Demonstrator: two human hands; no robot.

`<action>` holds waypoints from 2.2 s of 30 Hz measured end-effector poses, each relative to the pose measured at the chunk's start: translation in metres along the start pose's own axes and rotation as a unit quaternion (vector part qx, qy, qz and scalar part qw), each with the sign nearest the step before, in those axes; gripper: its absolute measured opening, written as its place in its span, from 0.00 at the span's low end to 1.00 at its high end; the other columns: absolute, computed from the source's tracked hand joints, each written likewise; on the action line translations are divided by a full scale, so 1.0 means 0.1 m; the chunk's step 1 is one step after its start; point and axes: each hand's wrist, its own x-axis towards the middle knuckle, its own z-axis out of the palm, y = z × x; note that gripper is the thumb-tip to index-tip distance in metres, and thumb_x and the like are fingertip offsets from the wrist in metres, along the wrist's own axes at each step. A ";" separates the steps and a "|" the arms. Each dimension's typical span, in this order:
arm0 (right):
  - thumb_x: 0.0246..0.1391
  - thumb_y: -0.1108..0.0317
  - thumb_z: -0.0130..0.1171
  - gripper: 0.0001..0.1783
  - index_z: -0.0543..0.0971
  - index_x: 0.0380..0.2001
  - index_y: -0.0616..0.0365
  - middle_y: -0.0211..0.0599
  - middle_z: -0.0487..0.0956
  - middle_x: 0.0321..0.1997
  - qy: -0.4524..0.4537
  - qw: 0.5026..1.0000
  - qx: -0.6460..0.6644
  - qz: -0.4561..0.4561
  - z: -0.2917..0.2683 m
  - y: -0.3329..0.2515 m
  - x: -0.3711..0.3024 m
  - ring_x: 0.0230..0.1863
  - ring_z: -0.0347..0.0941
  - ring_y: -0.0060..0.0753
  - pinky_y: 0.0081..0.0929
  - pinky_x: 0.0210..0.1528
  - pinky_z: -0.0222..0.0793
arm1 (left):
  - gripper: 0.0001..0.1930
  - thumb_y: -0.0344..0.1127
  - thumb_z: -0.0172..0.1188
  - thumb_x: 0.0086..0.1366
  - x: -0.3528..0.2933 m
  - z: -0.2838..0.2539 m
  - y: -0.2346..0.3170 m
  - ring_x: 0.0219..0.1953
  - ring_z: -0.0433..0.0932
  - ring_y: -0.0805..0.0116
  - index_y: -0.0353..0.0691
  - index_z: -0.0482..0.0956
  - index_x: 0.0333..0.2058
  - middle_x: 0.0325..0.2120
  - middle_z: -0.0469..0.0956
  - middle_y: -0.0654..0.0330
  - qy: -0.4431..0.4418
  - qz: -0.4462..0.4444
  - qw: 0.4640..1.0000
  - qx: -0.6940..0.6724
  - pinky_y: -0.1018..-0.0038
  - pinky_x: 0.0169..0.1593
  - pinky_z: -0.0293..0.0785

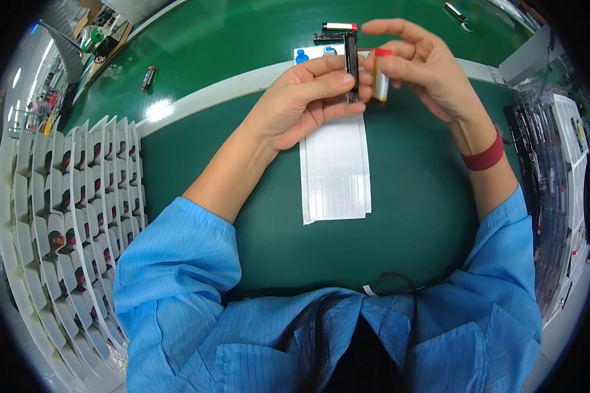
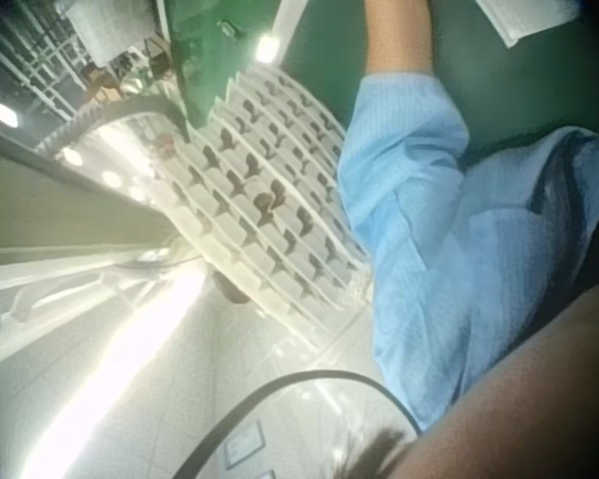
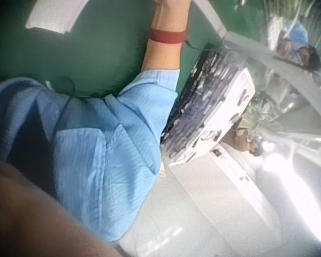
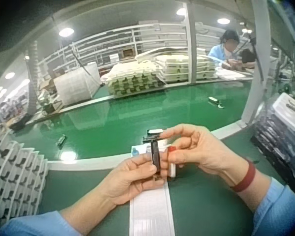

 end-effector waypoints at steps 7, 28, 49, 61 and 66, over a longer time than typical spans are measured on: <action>0.41 0.70 0.64 0.20 0.75 0.40 0.63 0.37 0.80 0.28 0.170 0.943 -0.266 -0.103 0.20 -0.03 0.01 0.30 0.75 0.21 0.16 0.34 0.70 | 0.19 0.29 0.56 0.58 0.02 0.14 -0.06 0.40 0.75 0.72 0.34 0.69 0.49 0.39 0.75 0.59 0.145 0.076 0.974 0.158 0.77 0.45 0.75; 0.43 0.69 0.62 0.17 0.75 0.38 0.66 0.38 0.80 0.27 0.205 0.935 -0.273 -0.094 0.23 0.05 0.04 0.29 0.75 0.21 0.17 0.33 0.72 | 0.17 0.28 0.55 0.59 0.02 0.18 -0.13 0.41 0.76 0.67 0.34 0.70 0.48 0.40 0.75 0.56 0.172 0.089 0.957 0.217 0.77 0.44 0.75; 0.45 0.70 0.62 0.15 0.72 0.36 0.66 0.29 0.74 0.24 0.128 0.986 -0.103 -0.028 0.09 0.03 0.04 0.26 0.70 0.17 0.13 0.28 0.67 | 0.14 0.31 0.52 0.61 -0.01 0.23 -0.12 0.32 0.76 0.73 0.29 0.71 0.44 0.33 0.76 0.56 0.111 0.048 0.949 0.290 0.78 0.40 0.73; 0.50 0.57 0.56 0.18 0.75 0.37 0.60 0.34 0.77 0.34 0.341 0.839 -0.423 0.029 -1.26 0.47 0.22 0.34 0.71 0.22 0.21 0.36 0.69 | 0.23 0.38 0.61 0.53 0.44 -0.43 0.70 0.31 0.77 0.72 0.34 0.72 0.47 0.29 0.78 0.59 0.301 0.091 0.737 0.598 0.79 0.39 0.72; 0.48 0.56 0.57 0.18 0.76 0.37 0.57 0.38 0.78 0.33 0.335 0.722 -0.603 -0.051 -1.43 0.68 0.38 0.35 0.73 0.35 0.28 0.41 0.68 | 0.21 0.41 0.64 0.50 0.55 -0.97 0.90 0.32 0.76 0.72 0.38 0.77 0.42 0.30 0.78 0.61 0.389 0.031 0.628 0.674 0.76 0.40 0.70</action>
